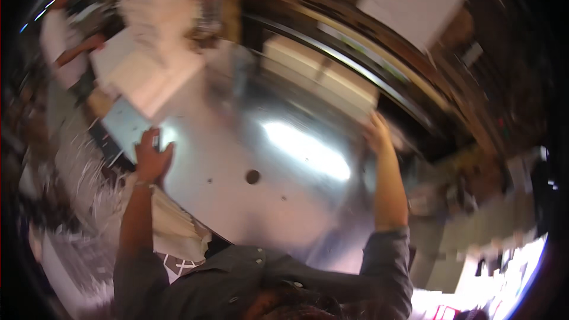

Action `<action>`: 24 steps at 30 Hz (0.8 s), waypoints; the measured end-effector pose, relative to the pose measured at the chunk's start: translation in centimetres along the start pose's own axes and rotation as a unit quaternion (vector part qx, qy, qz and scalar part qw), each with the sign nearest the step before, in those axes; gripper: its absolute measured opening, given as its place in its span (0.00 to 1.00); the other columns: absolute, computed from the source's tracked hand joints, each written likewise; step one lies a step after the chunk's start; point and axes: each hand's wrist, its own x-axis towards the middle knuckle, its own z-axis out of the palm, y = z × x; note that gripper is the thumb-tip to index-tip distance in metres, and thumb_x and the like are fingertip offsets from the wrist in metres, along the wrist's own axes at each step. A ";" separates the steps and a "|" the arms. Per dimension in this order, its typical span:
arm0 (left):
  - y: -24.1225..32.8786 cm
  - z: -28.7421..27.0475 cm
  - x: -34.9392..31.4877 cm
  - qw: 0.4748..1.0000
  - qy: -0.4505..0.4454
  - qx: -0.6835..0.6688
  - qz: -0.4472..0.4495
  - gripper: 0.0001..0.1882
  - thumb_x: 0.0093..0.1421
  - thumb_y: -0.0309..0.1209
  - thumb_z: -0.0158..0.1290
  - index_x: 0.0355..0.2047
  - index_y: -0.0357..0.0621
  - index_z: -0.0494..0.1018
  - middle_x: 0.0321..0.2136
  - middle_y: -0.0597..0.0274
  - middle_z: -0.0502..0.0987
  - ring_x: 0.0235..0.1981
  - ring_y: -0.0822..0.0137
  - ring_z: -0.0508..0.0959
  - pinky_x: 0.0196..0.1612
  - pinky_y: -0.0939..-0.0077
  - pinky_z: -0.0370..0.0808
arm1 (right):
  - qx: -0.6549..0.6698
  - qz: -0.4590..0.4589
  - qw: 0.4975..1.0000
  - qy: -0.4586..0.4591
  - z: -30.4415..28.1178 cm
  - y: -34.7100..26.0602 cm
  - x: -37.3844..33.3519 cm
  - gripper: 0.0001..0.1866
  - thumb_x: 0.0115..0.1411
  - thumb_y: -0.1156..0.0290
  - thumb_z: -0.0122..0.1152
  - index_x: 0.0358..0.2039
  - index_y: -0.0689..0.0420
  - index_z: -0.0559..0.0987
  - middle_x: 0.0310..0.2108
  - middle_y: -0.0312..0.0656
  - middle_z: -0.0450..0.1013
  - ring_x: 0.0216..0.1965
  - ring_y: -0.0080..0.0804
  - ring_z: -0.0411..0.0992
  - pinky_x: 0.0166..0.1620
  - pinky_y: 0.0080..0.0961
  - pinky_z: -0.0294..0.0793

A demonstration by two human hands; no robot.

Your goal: The person aligns stacks of paper blocks and loads them into a paper cutting machine. After cutting the paper, the person collects and discards the paper scrap strips, then removes and stacks the cut paper blocks.

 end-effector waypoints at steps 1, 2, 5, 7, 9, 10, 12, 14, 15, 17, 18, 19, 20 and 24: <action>-0.2 0.0 -0.5 1.000 0.010 -0.009 -0.004 0.30 0.53 0.45 0.68 0.53 0.48 0.73 0.55 0.54 0.75 0.61 0.49 0.73 0.64 0.34 0.61 | -0.052 0.003 0.998 0.033 0.4 0.3 1.4 0.44 0.62 0.42 0.66 0.73 0.45 0.61 0.67 0.43 0.66 0.64 0.44 0.65 0.56 0.51 0.70; 2.0 1.0 1.2 1.000 -0.011 0.002 0.005 0.32 0.53 0.48 0.67 0.54 0.48 0.73 0.56 0.54 0.74 0.62 0.49 0.72 0.67 0.31 0.58 | -0.096 0.000 0.995 0.033 -5.4 2.1 4.2 0.46 0.62 0.42 0.67 0.74 0.45 0.59 0.60 0.42 0.71 0.52 0.40 0.72 0.46 0.45 0.76; 1.9 -1.0 -0.8 0.992 -0.073 0.055 -0.090 0.39 0.57 0.58 0.62 0.64 0.51 0.71 0.70 0.54 0.66 0.73 0.49 0.60 0.74 0.38 0.47 | -0.124 0.000 0.990 0.074 1.4 -0.7 5.4 0.55 0.61 0.46 0.69 0.78 0.44 0.46 0.55 0.47 0.68 0.38 0.33 0.72 0.30 0.25 0.74; 2.2 -1.8 -1.1 0.989 -0.077 0.053 -0.114 0.40 0.58 0.59 0.61 0.65 0.52 0.71 0.71 0.54 0.64 0.74 0.49 0.58 0.75 0.39 0.45 | -0.124 0.006 0.990 0.072 3.4 -2.5 5.1 0.57 0.60 0.45 0.70 0.79 0.42 0.44 0.56 0.50 0.68 0.38 0.35 0.72 0.30 0.27 0.74; 2.4 -2.1 -1.2 0.988 -0.086 0.053 -0.116 0.40 0.58 0.60 0.60 0.65 0.52 0.70 0.70 0.54 0.65 0.74 0.50 0.58 0.75 0.40 0.44 | -0.145 -0.029 0.986 0.080 3.9 -3.3 5.2 0.58 0.58 0.44 0.71 0.79 0.39 0.43 0.57 0.54 0.66 0.38 0.39 0.71 0.31 0.30 0.74; 2.4 -2.2 -1.0 0.988 -0.079 0.052 -0.120 0.40 0.58 0.60 0.60 0.65 0.52 0.70 0.70 0.54 0.65 0.74 0.50 0.58 0.75 0.40 0.44 | -0.146 -0.036 0.986 0.075 4.1 -3.3 5.7 0.58 0.58 0.44 0.71 0.79 0.39 0.43 0.57 0.54 0.66 0.38 0.39 0.71 0.31 0.30 0.74; 2.7 -2.5 -0.9 0.987 -0.086 0.057 -0.125 0.40 0.58 0.60 0.60 0.65 0.53 0.71 0.70 0.55 0.65 0.74 0.51 0.58 0.76 0.40 0.44 | -0.131 0.015 0.985 0.113 4.3 -3.5 6.6 0.61 0.56 0.43 0.72 0.79 0.37 0.40 0.59 0.53 0.65 0.40 0.39 0.71 0.31 0.29 0.73; 2.8 -2.5 -0.5 0.987 -0.085 0.055 -0.121 0.40 0.58 0.60 0.60 0.65 0.54 0.71 0.70 0.56 0.66 0.74 0.51 0.58 0.76 0.41 0.44 | -0.091 0.001 0.975 0.204 4.1 -2.8 8.5 0.50 0.55 0.41 0.72 0.73 0.42 0.60 0.50 0.48 0.72 0.31 0.36 0.69 0.30 0.30 0.71; 2.7 -2.5 -0.3 0.988 -0.085 0.055 -0.115 0.39 0.58 0.60 0.60 0.65 0.54 0.71 0.70 0.57 0.66 0.74 0.52 0.58 0.76 0.41 0.44 | -0.030 0.048 0.988 0.143 1.7 -2.4 10.9 0.41 0.56 0.42 0.72 0.64 0.47 0.69 0.43 0.45 0.75 0.23 0.31 0.65 0.23 0.29 0.63; 2.5 -2.3 -0.4 0.988 -0.079 0.048 -0.120 0.38 0.58 0.58 0.61 0.64 0.54 0.72 0.70 0.56 0.67 0.74 0.51 0.59 0.75 0.40 0.45 | 0.026 0.093 0.993 0.071 0.9 -2.4 12.5 0.33 0.58 0.44 0.72 0.56 0.51 0.78 0.35 0.42 0.78 0.15 0.27 0.61 0.16 0.28 0.56; 2.5 -2.3 -0.6 0.989 -0.074 0.044 -0.122 0.37 0.57 0.56 0.62 0.64 0.54 0.72 0.69 0.56 0.67 0.74 0.51 0.59 0.75 0.40 0.46 | 0.047 0.093 0.991 0.086 1.5 -2.7 12.2 0.26 0.58 0.44 0.71 0.46 0.50 0.80 0.30 0.39 0.78 0.13 0.27 0.58 0.16 0.29 0.53; 2.6 -2.4 -0.5 0.989 -0.070 0.042 -0.124 0.37 0.57 0.56 0.62 0.64 0.54 0.72 0.69 0.56 0.67 0.74 0.51 0.59 0.75 0.40 0.46 | 0.069 0.092 0.988 0.103 1.8 -2.9 12.1 0.21 0.59 0.43 0.70 0.37 0.49 0.82 0.25 0.35 0.77 0.10 0.26 0.56 0.15 0.30 0.50; 2.8 -2.5 -0.5 0.988 -0.076 0.045 -0.124 0.38 0.58 0.57 0.61 0.64 0.53 0.72 0.69 0.57 0.67 0.74 0.51 0.59 0.75 0.40 0.46 | 0.067 0.088 0.989 0.100 1.9 -2.9 11.9 0.21 0.59 0.43 0.70 0.37 0.49 0.82 0.25 0.35 0.77 0.10 0.26 0.56 0.15 0.30 0.50; 2.5 -2.3 -0.9 0.988 -0.077 0.041 -0.124 0.38 0.59 0.58 0.60 0.64 0.50 0.72 0.69 0.57 0.67 0.73 0.52 0.60 0.75 0.40 0.46 | 0.108 0.079 0.987 0.092 3.7 -3.2 11.8 0.21 0.62 0.48 0.67 0.44 0.52 0.81 0.34 0.39 0.80 0.18 0.31 0.64 0.18 0.32 0.58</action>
